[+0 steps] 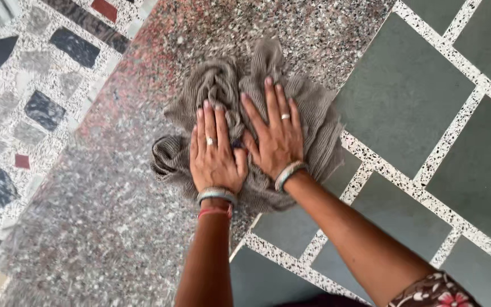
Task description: The person wipes a tiled floor with a gray cloth using both hands, moving across different sections of the floor in a repetitive manner.
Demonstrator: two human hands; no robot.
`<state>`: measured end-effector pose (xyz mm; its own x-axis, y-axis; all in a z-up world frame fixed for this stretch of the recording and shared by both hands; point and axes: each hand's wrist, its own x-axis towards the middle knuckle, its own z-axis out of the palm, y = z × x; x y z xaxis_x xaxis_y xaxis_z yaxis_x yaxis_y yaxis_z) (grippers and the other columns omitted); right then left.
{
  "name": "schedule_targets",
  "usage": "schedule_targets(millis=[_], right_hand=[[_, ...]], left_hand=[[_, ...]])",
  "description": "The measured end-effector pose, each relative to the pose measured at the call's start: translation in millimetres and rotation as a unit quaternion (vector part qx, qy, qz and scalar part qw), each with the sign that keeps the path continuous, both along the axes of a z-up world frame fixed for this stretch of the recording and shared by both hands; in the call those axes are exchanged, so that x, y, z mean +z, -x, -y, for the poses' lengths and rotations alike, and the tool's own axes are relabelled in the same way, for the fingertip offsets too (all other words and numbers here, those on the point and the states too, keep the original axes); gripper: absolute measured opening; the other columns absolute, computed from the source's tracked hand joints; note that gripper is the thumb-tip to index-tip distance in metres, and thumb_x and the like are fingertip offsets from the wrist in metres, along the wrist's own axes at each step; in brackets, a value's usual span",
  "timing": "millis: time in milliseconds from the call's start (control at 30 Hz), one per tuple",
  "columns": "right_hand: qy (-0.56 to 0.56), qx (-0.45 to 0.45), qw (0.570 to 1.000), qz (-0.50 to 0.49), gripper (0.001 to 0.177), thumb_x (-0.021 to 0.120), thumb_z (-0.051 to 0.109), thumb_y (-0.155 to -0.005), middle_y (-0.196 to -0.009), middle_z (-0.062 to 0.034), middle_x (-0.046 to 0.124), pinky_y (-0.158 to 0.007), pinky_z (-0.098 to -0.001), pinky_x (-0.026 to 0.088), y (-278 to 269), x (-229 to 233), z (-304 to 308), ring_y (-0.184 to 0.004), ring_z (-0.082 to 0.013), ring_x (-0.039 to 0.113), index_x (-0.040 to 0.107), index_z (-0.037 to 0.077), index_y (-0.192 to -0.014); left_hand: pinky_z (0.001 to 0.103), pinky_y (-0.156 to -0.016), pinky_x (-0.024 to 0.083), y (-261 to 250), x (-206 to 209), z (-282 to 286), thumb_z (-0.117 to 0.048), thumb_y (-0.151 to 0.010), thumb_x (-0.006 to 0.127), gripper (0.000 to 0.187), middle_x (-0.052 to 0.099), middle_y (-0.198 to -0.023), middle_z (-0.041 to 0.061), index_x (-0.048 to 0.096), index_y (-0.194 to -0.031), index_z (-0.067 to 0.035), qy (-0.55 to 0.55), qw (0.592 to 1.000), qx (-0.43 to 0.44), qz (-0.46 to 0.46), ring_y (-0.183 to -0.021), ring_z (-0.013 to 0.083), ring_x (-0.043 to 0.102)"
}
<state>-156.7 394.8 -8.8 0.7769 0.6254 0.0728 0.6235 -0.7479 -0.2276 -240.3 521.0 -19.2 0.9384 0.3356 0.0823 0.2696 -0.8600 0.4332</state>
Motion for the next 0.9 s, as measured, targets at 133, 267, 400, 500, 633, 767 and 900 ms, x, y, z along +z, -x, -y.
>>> schedule_targets(millis=[133,267,400,500,633,767,900], right_hand=[[0.017,0.070,0.996,-0.055,0.078,0.058,0.037,-0.089,-0.168,-0.0235,0.013,-0.123,-0.0588,0.017,78,21,5,-0.155,-0.0430,0.019,0.030,0.020,-0.159],[0.035,0.119,0.990,-0.067,0.077,0.060,0.040,-0.089,-0.167,-0.0233,0.014,-0.120,-0.0602,0.017,62,17,-2,-0.153,-0.0428,0.017,0.032,0.018,-0.158],[0.012,0.098,0.995,-0.024,0.074,0.060,0.040,-0.093,-0.169,-0.0218,0.014,-0.124,-0.0591,0.019,-3,-8,-42,-0.157,-0.0418,0.017,0.032,0.021,-0.159],[0.036,0.040,0.998,0.026,0.074,0.056,0.039,-0.097,-0.168,-0.0231,0.015,-0.122,-0.0595,0.019,-46,-23,-82,-0.155,-0.0423,0.018,0.028,0.022,-0.163],[0.019,0.016,0.998,0.054,0.065,0.047,0.040,-0.108,-0.171,-0.0234,0.016,-0.127,-0.0578,0.017,-31,-14,-99,-0.158,-0.0414,0.017,0.025,0.022,-0.166],[0.018,0.039,0.999,0.003,0.067,0.045,0.045,-0.099,-0.168,-0.0237,0.017,-0.124,-0.0589,0.015,66,5,-76,-0.156,-0.0416,0.016,0.032,0.020,-0.160],[0.019,0.115,0.990,-0.077,0.070,0.054,0.042,-0.090,-0.166,-0.0250,0.016,-0.119,-0.0614,0.017,121,19,-64,-0.153,-0.0443,0.017,0.041,0.016,-0.154]], left_hand=[[0.046,-0.124,0.025,85,25,-3,-0.033,-0.080,0.046,0.084,0.030,-0.165,0.020,0.032,-0.157,-0.002,0.012,0.997,-0.032,-0.066,-0.154,0.0325,0.027],[0.048,-0.120,0.025,75,14,-29,-0.039,-0.075,0.049,0.091,0.028,-0.161,0.026,0.030,-0.153,0.004,0.032,0.994,-0.092,-0.043,-0.151,0.0368,0.026],[0.047,-0.124,0.025,12,-10,-74,-0.037,-0.078,0.049,0.090,0.031,-0.164,0.022,0.031,-0.157,0.002,0.016,0.996,-0.079,-0.022,-0.154,0.0353,0.027],[0.046,-0.125,0.024,-42,-21,-102,-0.037,-0.082,0.050,0.086,0.030,-0.165,0.022,0.031,-0.157,0.001,0.003,0.999,-0.033,0.021,-0.155,0.0342,0.026],[0.045,-0.126,0.021,-33,-7,-108,-0.036,-0.083,0.049,0.086,0.029,-0.165,0.022,0.029,-0.158,0.001,0.003,1.000,-0.010,0.012,-0.155,0.0336,0.025],[0.044,-0.125,0.019,66,17,-86,-0.033,-0.080,0.048,0.088,0.030,-0.165,0.021,0.029,-0.158,0.002,0.021,0.999,-0.036,-0.028,-0.155,0.0320,0.024],[0.046,-0.121,0.023,137,24,-89,-0.036,-0.076,0.049,0.088,0.031,-0.160,0.021,0.032,-0.153,0.002,0.025,0.993,-0.080,-0.078,-0.152,0.0331,0.025]])
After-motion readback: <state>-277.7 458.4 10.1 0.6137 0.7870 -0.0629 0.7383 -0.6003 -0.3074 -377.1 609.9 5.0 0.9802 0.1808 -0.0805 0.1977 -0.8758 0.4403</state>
